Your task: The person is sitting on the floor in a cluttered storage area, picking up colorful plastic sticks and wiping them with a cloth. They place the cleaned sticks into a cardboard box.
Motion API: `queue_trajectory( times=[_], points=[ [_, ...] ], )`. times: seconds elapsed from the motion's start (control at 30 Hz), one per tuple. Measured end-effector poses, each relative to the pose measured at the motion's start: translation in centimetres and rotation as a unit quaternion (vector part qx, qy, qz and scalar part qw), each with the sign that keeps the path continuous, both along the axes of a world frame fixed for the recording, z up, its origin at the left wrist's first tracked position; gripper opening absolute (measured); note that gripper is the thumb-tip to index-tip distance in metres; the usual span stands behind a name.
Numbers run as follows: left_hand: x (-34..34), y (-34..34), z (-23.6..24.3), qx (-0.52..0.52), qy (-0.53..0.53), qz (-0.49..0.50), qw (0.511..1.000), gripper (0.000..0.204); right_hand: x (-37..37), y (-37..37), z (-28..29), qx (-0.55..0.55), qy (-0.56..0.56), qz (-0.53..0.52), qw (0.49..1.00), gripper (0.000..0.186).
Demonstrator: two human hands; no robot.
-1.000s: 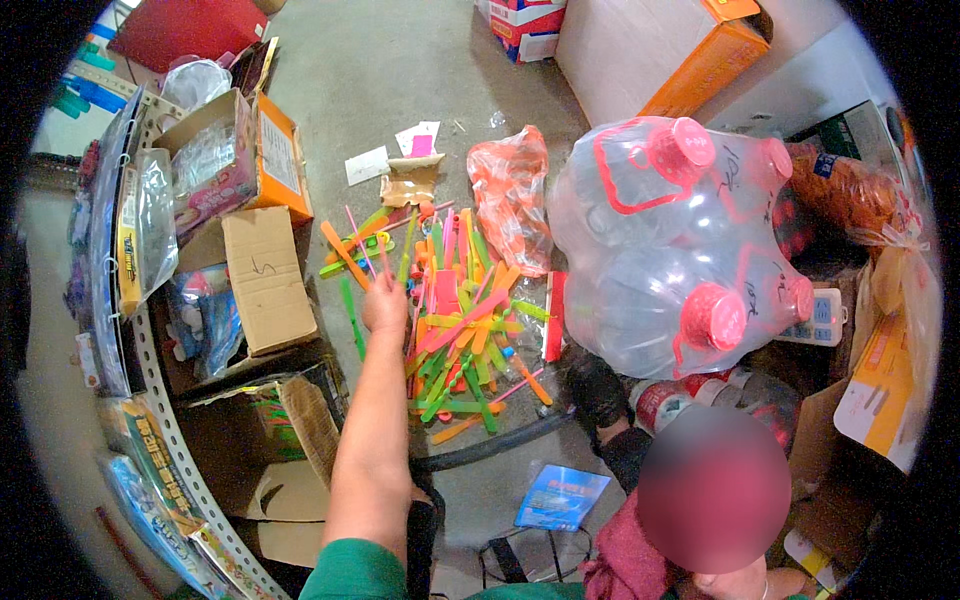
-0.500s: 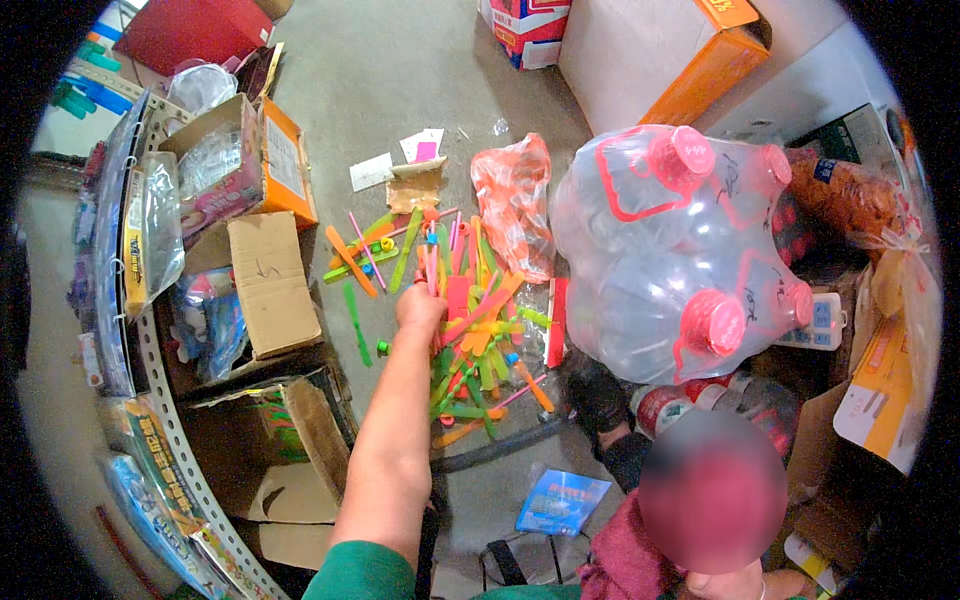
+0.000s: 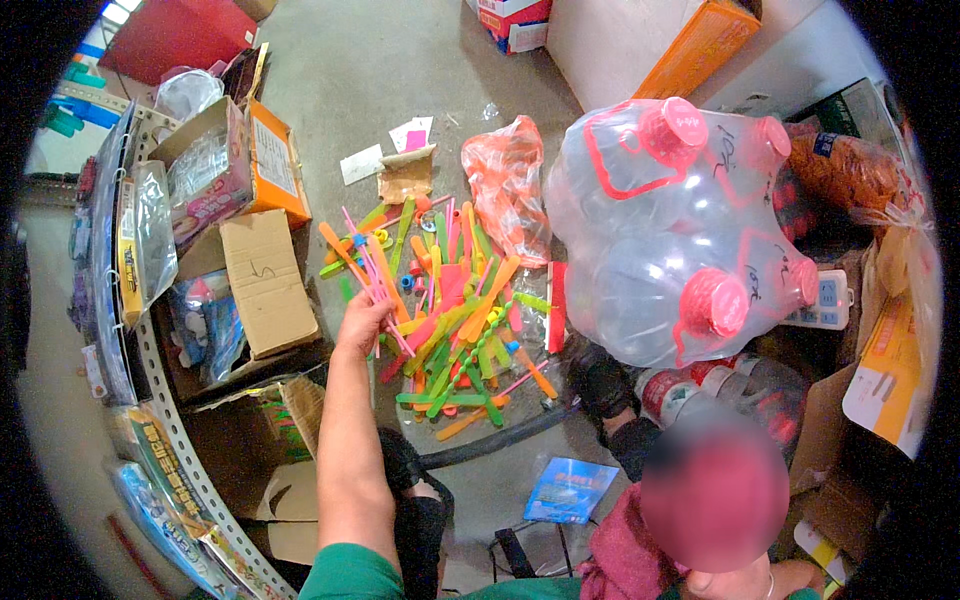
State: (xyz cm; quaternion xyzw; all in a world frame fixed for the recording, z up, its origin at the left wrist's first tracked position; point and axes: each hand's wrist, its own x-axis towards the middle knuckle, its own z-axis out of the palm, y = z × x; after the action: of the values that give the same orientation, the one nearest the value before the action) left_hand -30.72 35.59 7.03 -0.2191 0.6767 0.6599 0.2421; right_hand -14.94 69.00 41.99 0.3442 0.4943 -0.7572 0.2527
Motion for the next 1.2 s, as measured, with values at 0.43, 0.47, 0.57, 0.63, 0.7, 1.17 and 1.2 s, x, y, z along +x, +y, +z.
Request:
queue_trajectory(
  times=[0.43, 0.47, 0.57, 0.63, 0.7, 1.17, 1.2],
  points=[
    [3.1, 0.5, -7.7, -0.328, 0.024, -0.002, 0.944, 0.014, 0.2, -0.7, -0.1, 0.018, 0.036, 0.03, 0.999, 0.077],
    [2.4, 2.5, -6.5, -0.356, 0.12, -0.017, 0.927, 0.015, 0.3, -0.6, -0.1, 0.025, 0.032, 0.02, 0.999, 0.076],
    [1.5, 4.7, -4.3, -0.245, 0.119, 0.054, 0.961, 0.02, -0.3, 0.1, -0.9, 0.009, 0.025, 0.03, 0.999, 0.076],
    [0.9, 5.1, -4.8, -0.336, 0.1, -0.004, 0.937, 0.025, -0.4, -0.1, -0.8, 0.009, 0.034, 0.036, 0.999, 0.076],
    [0.0, 7.0, -5.8, -0.399, 0.12, -0.054, 0.908, 0.026, 0.0, -0.7, -0.3, 0.031, 0.055, 0.019, 0.998, 0.075],
    [0.6, 3.9, -1.2, -0.049, -0.023, 0.064, 0.997, 0.02, 0.3, 0.1, 0.1, 0.013, 0.022, 0.014, 1.0, 0.082],
    [0.6, 4.0, -0.1, -0.05, -0.019, 0.051, 0.997, 0.017, 0.2, 0.2, 0.1, 0.014, 0.021, 0.016, 1.0, 0.083]
  ],
)
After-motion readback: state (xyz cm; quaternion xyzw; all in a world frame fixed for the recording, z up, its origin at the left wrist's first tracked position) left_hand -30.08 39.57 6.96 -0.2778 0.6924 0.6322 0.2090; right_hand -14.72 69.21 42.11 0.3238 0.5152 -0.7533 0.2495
